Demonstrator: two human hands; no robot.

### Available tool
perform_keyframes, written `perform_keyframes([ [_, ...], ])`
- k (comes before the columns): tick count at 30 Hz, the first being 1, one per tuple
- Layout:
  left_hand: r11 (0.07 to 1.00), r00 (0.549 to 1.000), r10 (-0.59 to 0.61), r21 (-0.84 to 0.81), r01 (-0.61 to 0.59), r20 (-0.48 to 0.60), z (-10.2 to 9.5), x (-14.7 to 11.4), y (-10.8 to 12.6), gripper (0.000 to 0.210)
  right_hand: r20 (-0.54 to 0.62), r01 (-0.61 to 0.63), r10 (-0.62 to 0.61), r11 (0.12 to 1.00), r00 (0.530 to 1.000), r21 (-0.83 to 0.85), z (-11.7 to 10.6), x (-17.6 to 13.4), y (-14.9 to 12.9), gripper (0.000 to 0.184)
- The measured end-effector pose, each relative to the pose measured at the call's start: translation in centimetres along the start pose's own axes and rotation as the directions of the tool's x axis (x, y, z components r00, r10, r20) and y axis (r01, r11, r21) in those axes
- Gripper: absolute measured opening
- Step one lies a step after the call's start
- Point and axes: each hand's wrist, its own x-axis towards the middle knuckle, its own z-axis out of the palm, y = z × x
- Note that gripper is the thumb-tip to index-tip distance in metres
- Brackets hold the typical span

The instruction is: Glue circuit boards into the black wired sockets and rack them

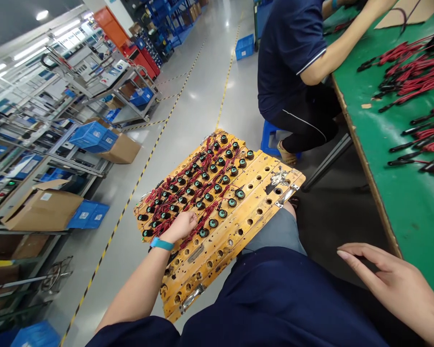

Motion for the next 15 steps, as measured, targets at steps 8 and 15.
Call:
perform_keyframes([
  [8, 0.906, 0.981, -0.100, -0.423, 0.021, -0.165, -2.8, -4.0, -1.9, 0.019, 0.030, -0.047, 0.048, 0.998, 0.998, -0.037, -0.3, 0.3, -0.3, 0.048],
  [15, 0.683, 0.949, -0.161, -0.725, -0.092, -0.272, -6.6, -7.9, 0.8, 0.025, 0.046, -0.092, 0.094, 0.995, 0.995, -0.032, -0.2, 0.2, -0.2, 0.052],
])
